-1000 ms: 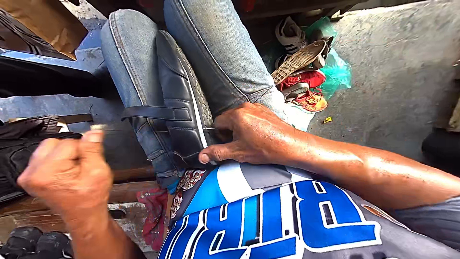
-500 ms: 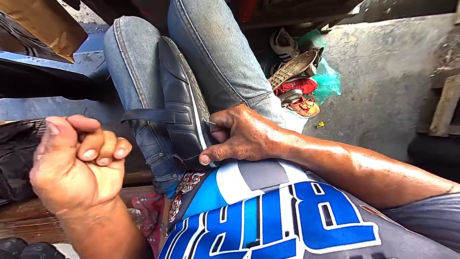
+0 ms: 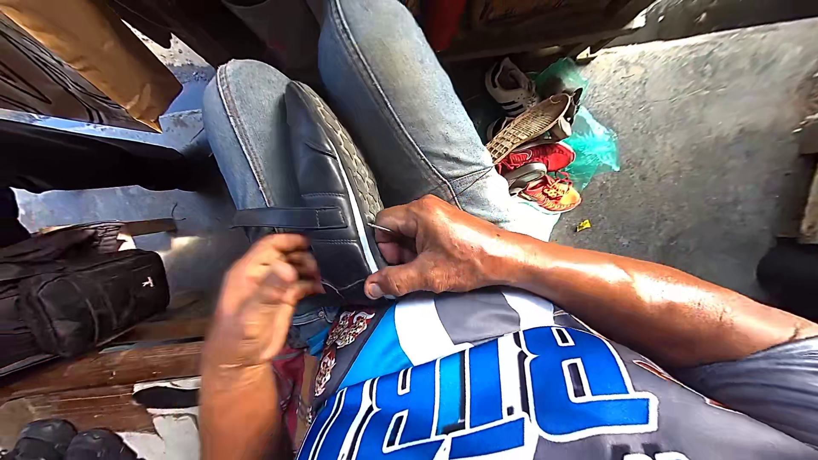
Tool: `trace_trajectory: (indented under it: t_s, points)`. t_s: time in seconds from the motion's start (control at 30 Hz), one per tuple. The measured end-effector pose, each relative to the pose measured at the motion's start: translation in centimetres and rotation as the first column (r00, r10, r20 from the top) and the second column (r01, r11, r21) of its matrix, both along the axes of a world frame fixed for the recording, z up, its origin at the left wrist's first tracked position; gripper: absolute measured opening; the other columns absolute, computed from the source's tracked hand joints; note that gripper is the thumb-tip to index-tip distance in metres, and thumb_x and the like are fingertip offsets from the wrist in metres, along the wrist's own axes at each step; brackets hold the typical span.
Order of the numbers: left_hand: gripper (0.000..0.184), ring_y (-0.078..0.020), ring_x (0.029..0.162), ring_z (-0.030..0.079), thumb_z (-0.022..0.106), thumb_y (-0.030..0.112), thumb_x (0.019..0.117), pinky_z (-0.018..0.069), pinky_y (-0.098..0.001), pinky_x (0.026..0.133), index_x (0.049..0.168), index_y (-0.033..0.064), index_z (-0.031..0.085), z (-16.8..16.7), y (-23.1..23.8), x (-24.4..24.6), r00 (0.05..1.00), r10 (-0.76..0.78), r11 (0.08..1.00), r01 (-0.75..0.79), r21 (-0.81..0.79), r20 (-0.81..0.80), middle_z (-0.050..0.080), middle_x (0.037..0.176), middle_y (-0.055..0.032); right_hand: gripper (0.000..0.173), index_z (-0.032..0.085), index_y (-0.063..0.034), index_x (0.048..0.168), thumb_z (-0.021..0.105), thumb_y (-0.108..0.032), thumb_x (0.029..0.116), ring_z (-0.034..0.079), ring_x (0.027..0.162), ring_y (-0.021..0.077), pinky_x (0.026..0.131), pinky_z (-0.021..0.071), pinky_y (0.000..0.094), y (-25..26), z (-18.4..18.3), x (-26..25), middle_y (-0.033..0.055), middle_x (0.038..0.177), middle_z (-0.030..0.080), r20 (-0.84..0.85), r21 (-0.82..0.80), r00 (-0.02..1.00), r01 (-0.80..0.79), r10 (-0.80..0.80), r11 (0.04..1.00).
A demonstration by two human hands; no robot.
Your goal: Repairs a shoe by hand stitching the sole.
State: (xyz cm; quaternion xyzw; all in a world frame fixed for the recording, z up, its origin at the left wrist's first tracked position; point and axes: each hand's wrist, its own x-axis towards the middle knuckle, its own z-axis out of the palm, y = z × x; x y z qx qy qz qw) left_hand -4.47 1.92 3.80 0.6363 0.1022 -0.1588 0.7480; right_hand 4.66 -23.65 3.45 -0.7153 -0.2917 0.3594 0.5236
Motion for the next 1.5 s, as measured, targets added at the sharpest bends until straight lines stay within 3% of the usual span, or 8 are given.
trace_trajectory:
  t_s: [0.07, 0.17, 0.3, 0.47, 0.63, 0.73, 0.87, 1.5]
  points:
    - [0.047, -0.0113, 0.103, 0.069, 0.083, 0.033, 0.0854, 0.0595, -0.0332, 0.092, 0.124, 0.0164, 0.063, 0.0, -4.1, -0.2, 0.987, 0.156, 0.984, -0.152, -0.095, 0.033, 0.072, 0.112, 0.0011, 0.026, 0.063, -0.0165, 0.079, 0.08, -0.036, 0.0842, 0.052, 0.054, 0.002, 0.048, 0.0436, 0.0236, 0.4, 0.9, -0.5, -0.0084, 0.061, 0.055, 0.156, -0.056, 0.987, -0.031, 0.039, 0.998]
    - [0.039, -0.0153, 0.1, 0.071, 0.082, 0.01, 0.0848, 0.0604, -0.038, 0.092, 0.121, 0.0125, 0.065, -0.1, -5.9, 0.4, 0.946, 0.317, 0.925, -0.292, -0.243, 0.072, 0.073, 0.109, -0.0043, 0.027, 0.068, -0.0169, 0.086, 0.075, -0.042, 0.0878, 0.058, 0.068, 0.0023, 0.059, 0.0483, 0.0248, -0.2, 1.9, -0.7, -0.0087, 0.073, 0.06, 0.321, -0.035, 0.947, -0.017, 0.028, 0.999]
    - [0.029, -0.0139, 0.103, 0.071, 0.078, 0.016, 0.0901, 0.0593, -0.0368, 0.094, 0.118, 0.0149, 0.07, -1.1, -5.1, 1.1, 0.954, 0.294, 0.881, -0.248, -0.403, 0.055, 0.074, 0.111, -0.0033, 0.031, 0.066, -0.0028, 0.108, 0.071, -0.03, 0.0947, 0.056, 0.074, 0.0023, 0.064, 0.0495, 0.0185, -3.2, 1.6, 0.4, 0.0011, 0.09, 0.062, 0.289, 0.104, 0.925, 0.228, -0.249, 0.968]
    - [0.025, -0.0166, 0.101, 0.072, 0.075, 0.016, 0.0925, 0.0601, -0.0387, 0.092, 0.116, 0.0109, 0.069, -2.0, -5.1, 1.4, 0.963, 0.271, 0.852, -0.247, -0.462, -0.015, 0.074, 0.109, -0.0067, 0.026, 0.068, -0.002, 0.117, 0.047, -0.014, 0.1054, 0.058, 0.089, 0.0057, 0.077, 0.0506, 0.0194, -5.6, -1.1, 0.1, 0.0037, 0.102, 0.06, 0.326, 0.117, 0.864, 0.366, -0.384, 0.923]
    - [0.024, -0.0165, 0.101, 0.072, 0.075, 0.014, 0.0926, 0.0599, -0.0384, 0.092, 0.115, 0.0096, 0.069, -2.3, -5.2, 1.4, 0.965, 0.263, 0.847, -0.237, -0.476, -0.013, 0.074, 0.109, -0.0072, 0.035, 0.055, -0.0019, 0.135, 0.054, -0.017, 0.1025, 0.056, 0.076, 0.0009, 0.065, 0.0495, 0.0153, -6.1, 0.5, 0.8, -0.0018, 0.094, 0.06, 0.285, 0.056, 0.903, 0.32, -0.322, 0.946]
    - [0.024, -0.0171, 0.101, 0.072, 0.075, 0.013, 0.0923, 0.0602, -0.0389, 0.092, 0.115, 0.0092, 0.069, -2.3, -5.2, 1.5, 0.967, 0.253, 0.843, -0.229, -0.487, -0.016, 0.074, 0.109, -0.0074, 0.039, 0.055, -0.003, 0.137, 0.055, -0.016, 0.1004, 0.061, 0.089, 0.0048, 0.076, 0.0547, 0.0181, -6.2, 1.6, 0.7, 0.002, 0.109, 0.062, 0.331, -0.008, 0.926, 0.196, -0.182, 0.981]
    - [0.024, -0.0163, 0.1, 0.072, 0.076, 0.013, 0.0919, 0.0599, -0.0381, 0.092, 0.115, 0.0094, 0.069, -2.4, -5.2, 1.5, 0.969, 0.247, 0.846, -0.221, -0.486, -0.011, 0.074, 0.108, -0.0069, 0.035, 0.067, -0.0011, 0.13, 0.061, -0.019, 0.1004, 0.065, 0.088, 0.002, 0.08, 0.0563, 0.017, -5.5, 2.1, 0.1, -0.0001, 0.099, 0.07, 0.411, 0.098, 0.904, 0.089, -0.121, 0.991]
    - [0.028, -0.0138, 0.101, 0.072, 0.077, 0.012, 0.0907, 0.0599, -0.0353, 0.093, 0.117, 0.0105, 0.068, -2.4, -6.0, 2.0, 0.975, 0.201, 0.938, -0.163, -0.306, 0.097, 0.074, 0.109, -0.004, 0.029, 0.075, -0.003, 0.119, 0.055, -0.016, 0.1015, 0.063, 0.086, 0.0029, 0.073, 0.0527, 0.0169, -4.7, 1.9, -0.1, 0.0005, 0.095, 0.069, 0.409, 0.08, 0.911, 0.024, -0.055, 0.996]
